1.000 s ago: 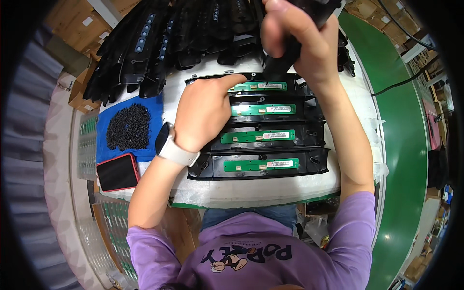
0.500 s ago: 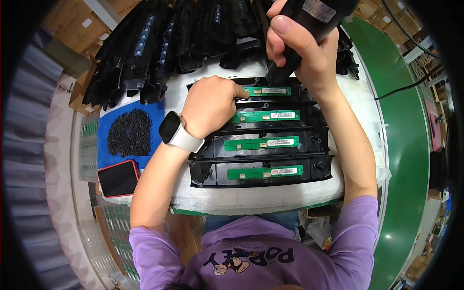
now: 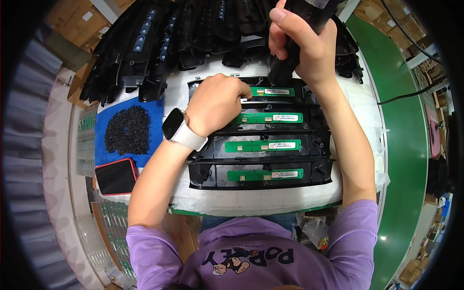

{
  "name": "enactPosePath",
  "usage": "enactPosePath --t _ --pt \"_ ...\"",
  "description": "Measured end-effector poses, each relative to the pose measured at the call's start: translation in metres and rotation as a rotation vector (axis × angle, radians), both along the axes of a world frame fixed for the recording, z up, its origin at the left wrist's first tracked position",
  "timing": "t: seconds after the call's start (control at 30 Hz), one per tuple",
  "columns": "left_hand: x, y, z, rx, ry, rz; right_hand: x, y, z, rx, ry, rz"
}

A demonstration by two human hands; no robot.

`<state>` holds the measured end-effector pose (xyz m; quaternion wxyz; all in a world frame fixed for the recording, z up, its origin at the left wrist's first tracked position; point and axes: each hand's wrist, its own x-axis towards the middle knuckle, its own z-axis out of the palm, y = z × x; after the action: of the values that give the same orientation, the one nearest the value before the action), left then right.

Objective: Assembling circuit boards and internal components into toner cartridge housings using an electric screwdriver.

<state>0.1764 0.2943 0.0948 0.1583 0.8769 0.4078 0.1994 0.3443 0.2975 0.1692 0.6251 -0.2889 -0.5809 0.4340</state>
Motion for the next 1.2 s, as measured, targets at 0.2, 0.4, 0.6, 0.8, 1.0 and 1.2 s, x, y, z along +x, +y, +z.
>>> enactPosePath --t 0.2,0.4,0.6,0.8,1.0,1.2 --pt "-0.003 0.004 0.003 -0.114 -0.031 -0.012 -0.003 -0.004 0.001 0.048 -0.145 -0.013" --pt "-0.013 0.006 0.003 -0.219 -0.276 -0.023 -0.005 -0.012 0.004 0.085 -0.039 0.003" --pt "-0.016 -0.019 0.013 -1.12 -1.206 -0.16 0.034 -0.018 0.026 0.217 0.38 0.569" --pt "-0.014 -0.025 0.013 -1.189 -1.271 -0.278 0.0 -0.047 0.032 0.238 0.61 0.399" --pt "-0.016 -0.026 0.013 -1.115 -1.153 -0.283 0.003 -0.041 0.033 0.234 0.597 0.228" --pt "-0.015 -0.026 0.011 -0.936 -0.971 -0.221 -0.006 -0.051 0.033 -0.01 0.638 0.05"
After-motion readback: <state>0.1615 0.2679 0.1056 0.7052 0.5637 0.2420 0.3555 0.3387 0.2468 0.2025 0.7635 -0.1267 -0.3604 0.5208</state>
